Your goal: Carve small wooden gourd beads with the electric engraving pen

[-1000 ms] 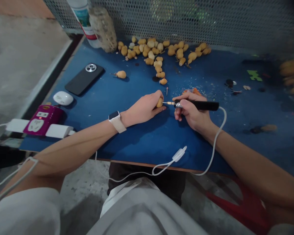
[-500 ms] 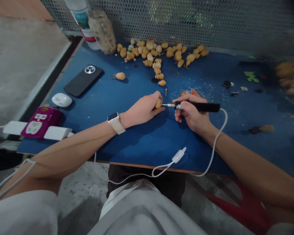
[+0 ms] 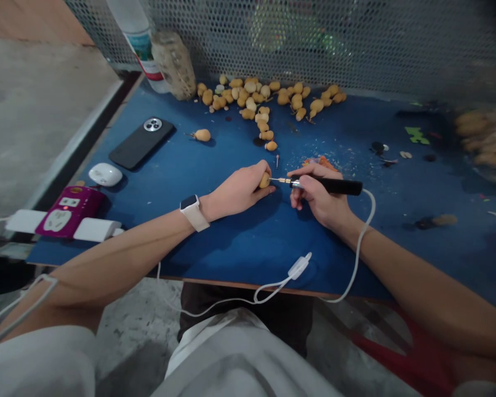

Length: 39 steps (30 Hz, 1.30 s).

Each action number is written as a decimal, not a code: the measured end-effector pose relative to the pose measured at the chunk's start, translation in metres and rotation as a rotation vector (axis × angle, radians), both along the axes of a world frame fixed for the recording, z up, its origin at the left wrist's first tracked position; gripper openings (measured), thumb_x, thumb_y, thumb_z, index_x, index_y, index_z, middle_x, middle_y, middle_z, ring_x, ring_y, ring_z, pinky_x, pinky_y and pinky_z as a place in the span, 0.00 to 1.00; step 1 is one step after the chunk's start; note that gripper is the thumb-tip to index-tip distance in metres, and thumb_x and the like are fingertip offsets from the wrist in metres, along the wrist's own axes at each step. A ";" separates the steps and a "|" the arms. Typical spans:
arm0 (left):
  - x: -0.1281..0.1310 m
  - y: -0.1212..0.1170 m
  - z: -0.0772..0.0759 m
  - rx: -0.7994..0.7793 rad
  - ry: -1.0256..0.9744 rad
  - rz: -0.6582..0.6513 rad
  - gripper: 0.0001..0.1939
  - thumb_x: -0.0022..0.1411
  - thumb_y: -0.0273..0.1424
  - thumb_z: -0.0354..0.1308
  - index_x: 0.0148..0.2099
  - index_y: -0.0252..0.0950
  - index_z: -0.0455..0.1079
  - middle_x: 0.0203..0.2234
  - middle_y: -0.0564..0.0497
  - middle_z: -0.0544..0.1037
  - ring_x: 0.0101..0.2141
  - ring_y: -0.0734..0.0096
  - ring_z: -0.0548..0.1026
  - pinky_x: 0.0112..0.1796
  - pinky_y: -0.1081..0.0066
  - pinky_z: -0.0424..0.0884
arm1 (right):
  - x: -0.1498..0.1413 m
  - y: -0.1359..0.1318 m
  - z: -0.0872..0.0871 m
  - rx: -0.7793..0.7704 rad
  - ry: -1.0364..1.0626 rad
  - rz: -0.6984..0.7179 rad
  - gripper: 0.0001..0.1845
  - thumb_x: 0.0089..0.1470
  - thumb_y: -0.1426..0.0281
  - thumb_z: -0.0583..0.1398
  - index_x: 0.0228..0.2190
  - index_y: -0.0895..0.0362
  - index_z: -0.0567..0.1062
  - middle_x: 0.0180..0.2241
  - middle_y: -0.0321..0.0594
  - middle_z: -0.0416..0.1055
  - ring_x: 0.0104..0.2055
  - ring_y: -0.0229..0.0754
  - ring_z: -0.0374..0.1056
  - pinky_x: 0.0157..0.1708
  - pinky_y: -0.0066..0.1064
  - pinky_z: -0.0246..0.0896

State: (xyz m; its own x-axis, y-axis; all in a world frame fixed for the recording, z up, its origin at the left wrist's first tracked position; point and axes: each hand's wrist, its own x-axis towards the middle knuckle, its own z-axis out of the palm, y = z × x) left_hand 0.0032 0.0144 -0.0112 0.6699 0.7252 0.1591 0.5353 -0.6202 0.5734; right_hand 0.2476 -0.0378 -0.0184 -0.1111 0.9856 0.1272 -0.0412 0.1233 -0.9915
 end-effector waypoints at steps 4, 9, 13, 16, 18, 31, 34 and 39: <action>0.000 0.000 0.001 -0.004 0.007 -0.001 0.10 0.79 0.31 0.64 0.52 0.40 0.64 0.42 0.47 0.83 0.39 0.60 0.82 0.40 0.65 0.71 | 0.001 0.001 -0.001 0.001 -0.014 0.010 0.19 0.64 0.49 0.74 0.41 0.52 0.85 0.22 0.32 0.77 0.21 0.41 0.74 0.21 0.33 0.69; 0.000 0.000 -0.001 0.003 -0.004 -0.012 0.10 0.79 0.31 0.64 0.52 0.41 0.63 0.41 0.48 0.82 0.38 0.61 0.81 0.39 0.66 0.70 | 0.003 0.002 -0.003 -0.022 -0.005 0.030 0.19 0.64 0.50 0.75 0.41 0.52 0.85 0.22 0.32 0.77 0.21 0.41 0.75 0.21 0.33 0.69; -0.001 0.000 -0.001 0.009 -0.005 -0.008 0.11 0.79 0.32 0.65 0.51 0.41 0.63 0.40 0.49 0.82 0.37 0.61 0.81 0.39 0.66 0.70 | 0.003 0.001 -0.003 -0.024 -0.027 0.032 0.18 0.64 0.50 0.74 0.41 0.52 0.85 0.22 0.32 0.77 0.21 0.41 0.74 0.21 0.33 0.69; -0.001 0.000 -0.001 0.006 -0.005 -0.012 0.10 0.79 0.32 0.64 0.51 0.41 0.63 0.41 0.49 0.82 0.37 0.61 0.81 0.38 0.66 0.70 | 0.002 0.001 -0.002 -0.011 -0.018 0.032 0.16 0.65 0.52 0.74 0.41 0.52 0.86 0.22 0.32 0.77 0.21 0.40 0.74 0.21 0.33 0.69; -0.002 0.000 -0.001 0.001 0.004 -0.010 0.10 0.79 0.32 0.64 0.51 0.41 0.63 0.41 0.48 0.82 0.37 0.61 0.80 0.38 0.65 0.70 | 0.001 0.001 -0.002 -0.009 -0.013 0.035 0.16 0.65 0.53 0.73 0.41 0.52 0.85 0.22 0.32 0.77 0.21 0.40 0.74 0.21 0.33 0.68; -0.001 -0.001 0.001 -0.011 0.000 -0.005 0.10 0.79 0.31 0.64 0.52 0.41 0.63 0.41 0.49 0.82 0.38 0.61 0.80 0.39 0.65 0.70 | 0.001 -0.002 0.001 0.019 -0.018 0.000 0.16 0.64 0.53 0.74 0.41 0.52 0.86 0.21 0.32 0.77 0.21 0.41 0.74 0.21 0.33 0.67; -0.001 -0.001 0.000 -0.003 -0.004 -0.008 0.10 0.79 0.32 0.64 0.52 0.41 0.63 0.41 0.49 0.82 0.38 0.61 0.81 0.39 0.65 0.70 | 0.000 -0.001 0.003 -0.007 -0.036 0.016 0.16 0.63 0.53 0.74 0.41 0.53 0.86 0.21 0.33 0.77 0.20 0.42 0.74 0.20 0.33 0.67; -0.002 0.000 -0.002 0.005 -0.009 0.001 0.10 0.79 0.34 0.64 0.51 0.41 0.64 0.41 0.48 0.83 0.38 0.61 0.81 0.39 0.66 0.70 | 0.000 -0.001 0.003 0.013 -0.051 0.019 0.15 0.64 0.54 0.74 0.41 0.53 0.87 0.21 0.33 0.78 0.20 0.41 0.74 0.20 0.33 0.68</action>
State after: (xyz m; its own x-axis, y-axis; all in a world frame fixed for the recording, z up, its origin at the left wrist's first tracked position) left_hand 0.0010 0.0140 -0.0134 0.6674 0.7254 0.1687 0.5307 -0.6221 0.5756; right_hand 0.2472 -0.0384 -0.0156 -0.1369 0.9815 0.1336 0.0066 0.1358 -0.9907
